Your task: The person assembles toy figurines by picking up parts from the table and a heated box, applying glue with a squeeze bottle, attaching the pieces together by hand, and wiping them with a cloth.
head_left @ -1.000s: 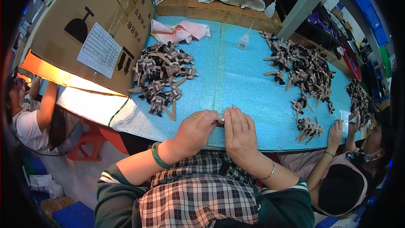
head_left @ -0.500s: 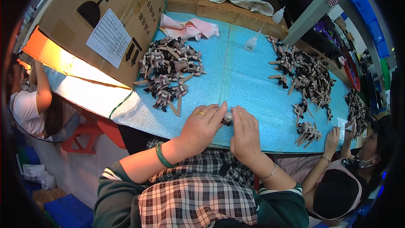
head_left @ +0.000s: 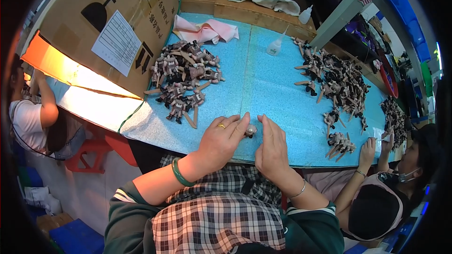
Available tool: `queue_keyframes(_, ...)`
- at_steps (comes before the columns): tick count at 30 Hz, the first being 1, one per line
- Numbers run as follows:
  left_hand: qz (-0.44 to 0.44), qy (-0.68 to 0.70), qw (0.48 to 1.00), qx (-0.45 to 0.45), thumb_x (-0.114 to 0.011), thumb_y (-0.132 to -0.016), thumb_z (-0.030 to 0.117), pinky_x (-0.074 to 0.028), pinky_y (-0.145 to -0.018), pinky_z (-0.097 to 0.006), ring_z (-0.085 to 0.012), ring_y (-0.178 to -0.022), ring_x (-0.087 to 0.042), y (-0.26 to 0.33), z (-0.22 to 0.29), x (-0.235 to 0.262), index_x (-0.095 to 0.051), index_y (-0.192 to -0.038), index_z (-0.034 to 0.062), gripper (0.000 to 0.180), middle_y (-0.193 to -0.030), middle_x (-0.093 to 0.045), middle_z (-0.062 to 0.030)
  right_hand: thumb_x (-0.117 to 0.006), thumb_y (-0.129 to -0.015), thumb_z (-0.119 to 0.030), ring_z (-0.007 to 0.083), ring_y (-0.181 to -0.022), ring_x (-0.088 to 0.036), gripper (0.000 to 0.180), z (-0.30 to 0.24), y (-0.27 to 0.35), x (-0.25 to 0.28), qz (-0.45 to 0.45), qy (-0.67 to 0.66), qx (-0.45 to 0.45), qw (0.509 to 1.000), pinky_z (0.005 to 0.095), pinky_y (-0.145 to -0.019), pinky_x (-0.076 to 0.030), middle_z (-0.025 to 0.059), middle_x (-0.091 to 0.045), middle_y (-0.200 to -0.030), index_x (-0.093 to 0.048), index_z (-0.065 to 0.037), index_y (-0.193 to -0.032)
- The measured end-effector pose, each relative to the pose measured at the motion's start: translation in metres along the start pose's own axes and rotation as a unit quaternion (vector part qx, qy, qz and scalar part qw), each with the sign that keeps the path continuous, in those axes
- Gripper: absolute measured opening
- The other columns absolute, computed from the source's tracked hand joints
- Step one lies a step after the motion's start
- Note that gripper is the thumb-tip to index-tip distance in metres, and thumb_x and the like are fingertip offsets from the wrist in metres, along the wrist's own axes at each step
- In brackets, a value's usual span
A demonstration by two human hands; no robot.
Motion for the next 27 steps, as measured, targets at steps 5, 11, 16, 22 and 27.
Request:
queue_keyframes(5,-0.001,0.008,1.0,-0.002,-0.068,-0.07,0.003,-0.048,-0.078,-0.037,-0.0288,-0.093,-0.061,0.003,0.0,-0.002,-0.054,-0.114,-0.0058,0.047,-0.097,-0.063,-0.0166,-0.052,-0.074,-0.002,0.0333,-0.11,-0.051,0.051,-0.021,0.002,-0.014,0.003,0.158,0.04,0.987,0.0463,-0.093,-0.038,0.0235,-0.05,-0.117,-0.042,0.012,-0.122)
queue_keyframes(11,0.015,0.04,0.998,0.04,-0.068,-0.07,0.003,-0.047,-0.081,-0.038,-0.0287,-0.096,-0.06,-0.002,-0.005,0.004,-0.052,-0.115,-0.0077,0.048,-0.098,-0.062,-0.0179,-0.052,-0.076,-0.003,0.0319,-0.111,-0.051,0.048,-0.014,0.001,-0.016,-0.003,0.16,0.014,0.987,0.0466,-0.094,-0.037,0.0225,-0.05,-0.117,-0.043,0.011,-0.121)
queue_keyframes(16,0.004,-0.118,0.993,-0.03,-0.057,-0.076,0.011,-0.045,-0.077,-0.034,-0.0253,-0.091,-0.057,0.0,0.012,0.001,-0.05,-0.117,-0.0088,0.046,-0.092,-0.06,-0.0139,-0.052,-0.077,-0.004,0.0302,-0.11,-0.052,0.046,-0.02,0.001,-0.013,0.01,0.201,0.012,0.98,0.0459,-0.093,-0.038,0.0216,-0.051,-0.116,-0.044,0.01,-0.12)
queue_keyframes(22,-0.036,-0.137,0.99,0.011,-0.064,-0.074,0.01,-0.046,-0.077,-0.036,-0.0267,-0.093,-0.059,0.002,0.009,-0.01,-0.054,-0.111,-0.0076,0.042,-0.096,-0.061,-0.0146,-0.052,-0.073,0.002,0.0346,-0.108,-0.051,0.05,-0.021,0.0,-0.014,0.032,0.186,0.002,0.982,0.0448,-0.093,-0.039,0.0257,-0.048,-0.118,-0.041,0.014,-0.12)
queue_keyframes(27,0.03,0.006,0.999,0.042,-0.066,-0.074,0.01,-0.045,-0.077,-0.037,-0.027,-0.093,-0.059,0.001,-0.008,0.005,-0.057,-0.106,-0.0023,0.036,-0.097,-0.062,-0.0129,-0.051,-0.071,0.004,0.0341,-0.109,-0.05,0.053,-0.019,-0.001,-0.014,0.027,0.174,0.011,0.984,0.0452,-0.093,-0.039,0.0252,-0.048,-0.119,-0.04,0.014,-0.122)
Point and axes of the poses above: each hand's wrist, its own y-axis away from the middle knuckle, its own x-axis out of the back of the hand, z = x × y, the point moved 10 cm from there along -y, towards the middle knuckle
